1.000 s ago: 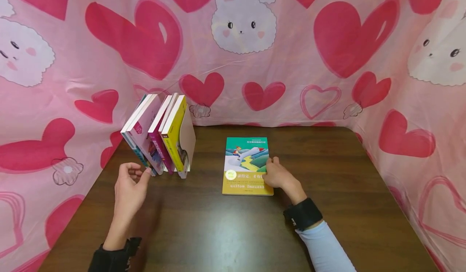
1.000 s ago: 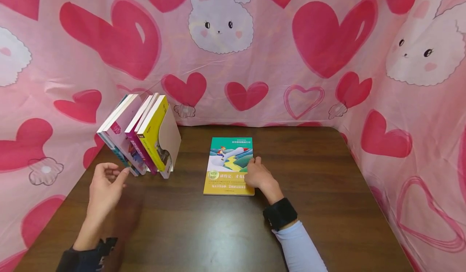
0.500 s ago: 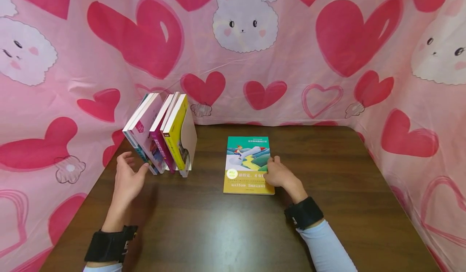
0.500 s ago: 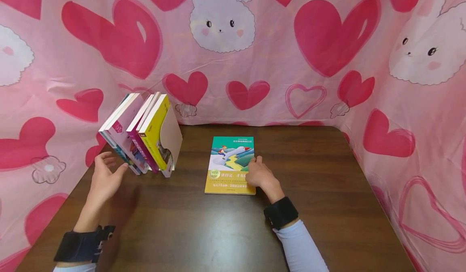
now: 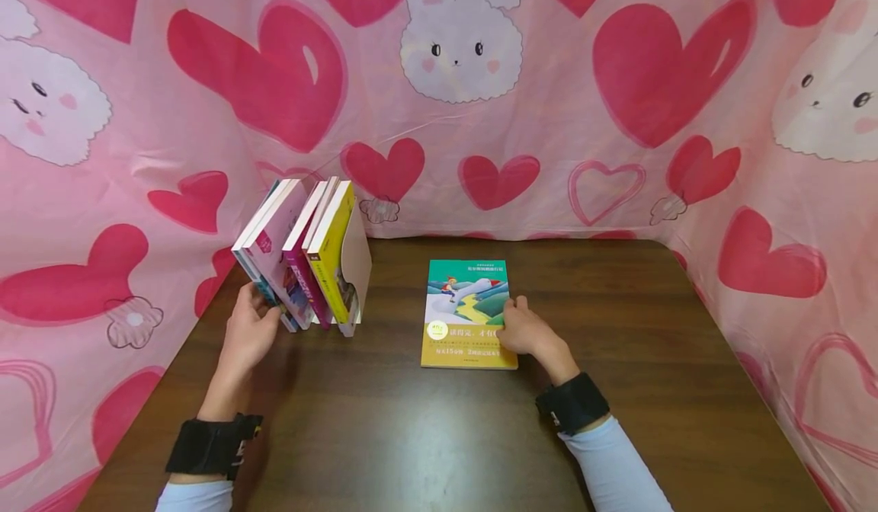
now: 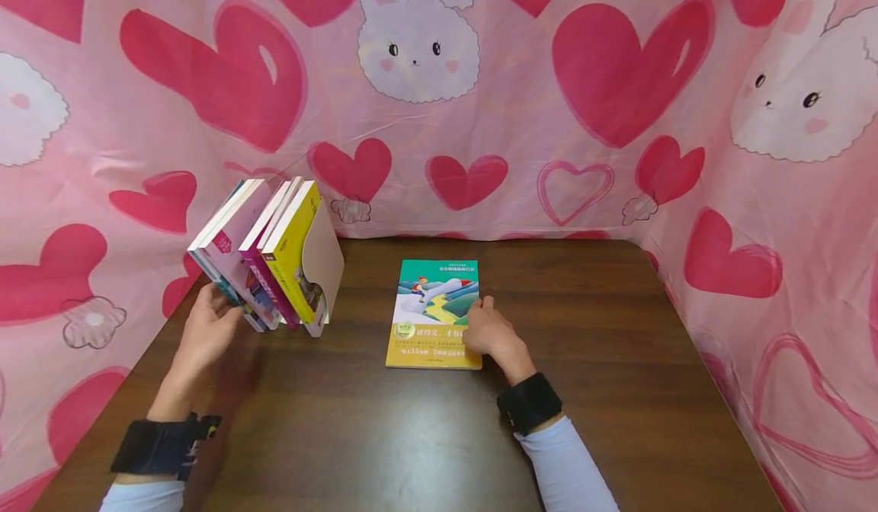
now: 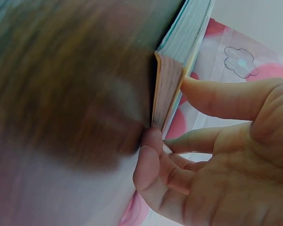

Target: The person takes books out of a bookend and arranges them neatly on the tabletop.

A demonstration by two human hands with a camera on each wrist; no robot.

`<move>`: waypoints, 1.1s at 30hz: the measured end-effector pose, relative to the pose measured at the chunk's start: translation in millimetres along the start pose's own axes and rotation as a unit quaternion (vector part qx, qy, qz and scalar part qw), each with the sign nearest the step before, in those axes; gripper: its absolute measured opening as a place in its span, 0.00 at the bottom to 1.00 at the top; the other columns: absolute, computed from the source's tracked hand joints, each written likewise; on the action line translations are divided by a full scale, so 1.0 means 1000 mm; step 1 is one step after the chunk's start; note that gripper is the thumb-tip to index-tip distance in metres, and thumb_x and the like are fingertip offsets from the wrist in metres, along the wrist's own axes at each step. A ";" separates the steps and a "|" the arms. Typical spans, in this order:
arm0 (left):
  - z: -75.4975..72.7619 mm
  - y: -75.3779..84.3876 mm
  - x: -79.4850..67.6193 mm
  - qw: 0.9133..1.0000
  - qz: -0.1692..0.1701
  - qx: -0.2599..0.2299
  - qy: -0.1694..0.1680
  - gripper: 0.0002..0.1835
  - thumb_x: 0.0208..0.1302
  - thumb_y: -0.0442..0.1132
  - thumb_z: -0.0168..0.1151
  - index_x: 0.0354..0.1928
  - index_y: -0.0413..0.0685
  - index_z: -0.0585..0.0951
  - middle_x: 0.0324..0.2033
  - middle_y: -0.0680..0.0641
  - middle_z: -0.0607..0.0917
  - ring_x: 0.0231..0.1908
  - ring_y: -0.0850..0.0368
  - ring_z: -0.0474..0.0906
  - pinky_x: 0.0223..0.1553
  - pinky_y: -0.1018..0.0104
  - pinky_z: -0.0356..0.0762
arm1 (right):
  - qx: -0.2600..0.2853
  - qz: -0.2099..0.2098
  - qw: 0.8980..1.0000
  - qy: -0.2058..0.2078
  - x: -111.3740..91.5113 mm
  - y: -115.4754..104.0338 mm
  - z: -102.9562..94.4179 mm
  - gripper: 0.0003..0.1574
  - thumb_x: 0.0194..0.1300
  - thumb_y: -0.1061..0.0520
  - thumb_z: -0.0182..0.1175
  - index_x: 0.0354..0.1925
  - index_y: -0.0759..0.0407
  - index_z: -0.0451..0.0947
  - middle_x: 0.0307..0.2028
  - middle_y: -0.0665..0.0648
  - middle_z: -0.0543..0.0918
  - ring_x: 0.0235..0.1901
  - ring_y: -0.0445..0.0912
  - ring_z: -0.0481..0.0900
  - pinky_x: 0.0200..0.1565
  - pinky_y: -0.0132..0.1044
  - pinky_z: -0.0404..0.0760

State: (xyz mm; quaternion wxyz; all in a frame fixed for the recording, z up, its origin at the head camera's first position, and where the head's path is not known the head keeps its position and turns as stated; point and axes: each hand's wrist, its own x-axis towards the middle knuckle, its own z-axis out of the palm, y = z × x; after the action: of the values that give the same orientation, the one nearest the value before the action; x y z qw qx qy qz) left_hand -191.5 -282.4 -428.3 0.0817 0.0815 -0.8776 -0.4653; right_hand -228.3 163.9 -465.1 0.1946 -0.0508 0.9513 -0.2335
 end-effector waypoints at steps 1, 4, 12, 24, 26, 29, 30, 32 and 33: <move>0.000 -0.001 0.001 1.000 0.001 0.001 -0.002 0.35 0.77 0.33 0.53 0.79 0.34 0.54 0.71 0.25 0.70 0.68 0.32 0.72 0.61 0.41 0.72 | 0.000 -0.001 1.000 0.000 0.000 0.000 0.000 0.45 0.75 0.57 0.63 0.76 0.78 0.55 0.59 0.70 0.65 0.53 0.61 0.74 0.58 0.54 0.80; 0.002 -0.001 0.004 1.000 0.005 0.005 -0.002 0.33 0.77 0.34 0.53 0.78 0.33 0.55 0.69 0.25 0.72 0.65 0.34 0.73 0.57 0.46 0.73 | 0.000 -0.004 1.000 0.003 0.000 0.001 0.001 0.45 0.74 0.57 0.63 0.76 0.78 0.55 0.59 0.70 0.65 0.53 0.61 0.74 0.58 0.54 0.79; 0.003 -0.002 0.009 1.000 0.015 0.018 0.001 0.28 0.77 0.33 0.50 0.74 0.31 0.59 0.65 0.24 0.75 0.62 0.34 0.75 0.50 0.50 0.74 | 0.000 -0.008 1.000 0.006 0.000 0.001 0.002 0.44 0.75 0.58 0.63 0.75 0.78 0.56 0.60 0.71 0.65 0.53 0.61 0.74 0.57 0.54 0.79; 0.005 -0.005 0.014 1.000 0.018 -0.005 0.003 0.28 0.78 0.32 0.48 0.76 0.32 0.59 0.65 0.23 0.74 0.62 0.34 0.74 0.53 0.46 0.76 | -0.004 -0.005 1.000 0.007 0.000 0.000 0.003 0.44 0.75 0.58 0.63 0.75 0.78 0.56 0.60 0.71 0.65 0.52 0.61 0.74 0.57 0.55 0.79; 0.006 -0.006 0.014 1.000 0.018 -0.012 0.001 0.29 0.79 0.33 0.47 0.77 0.32 0.59 0.66 0.23 0.73 0.63 0.33 0.73 0.56 0.41 0.76 | -0.005 -0.005 1.000 0.006 0.000 0.000 0.003 0.44 0.75 0.58 0.63 0.75 0.78 0.56 0.60 0.71 0.65 0.52 0.61 0.75 0.56 0.54 0.80; 0.006 -0.006 0.014 1.000 0.020 -0.024 -0.002 0.29 0.80 0.32 0.46 0.78 0.32 0.57 0.68 0.22 0.71 0.64 0.31 0.72 0.59 0.36 0.74 | -0.006 -0.005 1.000 0.004 0.000 0.000 0.003 0.44 0.74 0.58 0.63 0.75 0.78 0.56 0.59 0.70 0.65 0.52 0.61 0.75 0.56 0.53 0.80; 0.006 -0.006 0.014 0.999 0.023 -0.027 -0.003 0.29 0.80 0.32 0.46 0.78 0.31 0.57 0.68 0.22 0.70 0.65 0.30 0.71 0.60 0.35 0.74 | -0.006 -0.005 1.000 0.004 0.000 0.000 0.003 0.44 0.74 0.58 0.63 0.75 0.78 0.56 0.58 0.70 0.65 0.52 0.61 0.75 0.55 0.53 0.80; 0.006 -0.006 0.015 0.999 0.029 -0.029 -0.003 0.29 0.80 0.32 0.46 0.78 0.31 0.57 0.68 0.22 0.70 0.65 0.30 0.71 0.60 0.34 0.73 | -0.007 -0.003 1.000 0.005 0.000 0.000 0.003 0.44 0.74 0.57 0.63 0.75 0.78 0.56 0.58 0.69 0.65 0.52 0.60 0.75 0.55 0.52 0.80; 0.006 -0.006 0.015 0.999 0.033 -0.028 -0.003 0.29 0.80 0.31 0.46 0.78 0.31 0.58 0.68 0.22 0.70 0.65 0.30 0.71 0.60 0.35 0.73 | -0.007 -0.003 1.000 0.005 0.000 0.000 0.003 0.44 0.74 0.57 0.63 0.75 0.78 0.56 0.58 0.69 0.65 0.52 0.60 0.74 0.55 0.52 0.80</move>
State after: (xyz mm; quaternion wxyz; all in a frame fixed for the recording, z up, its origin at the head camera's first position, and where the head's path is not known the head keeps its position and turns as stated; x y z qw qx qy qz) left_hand -207.4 -283.9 -435.6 0.0963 0.0492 -0.8668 -0.4868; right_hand -227.5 163.0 -467.3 0.1887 -0.0537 0.9537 -0.2279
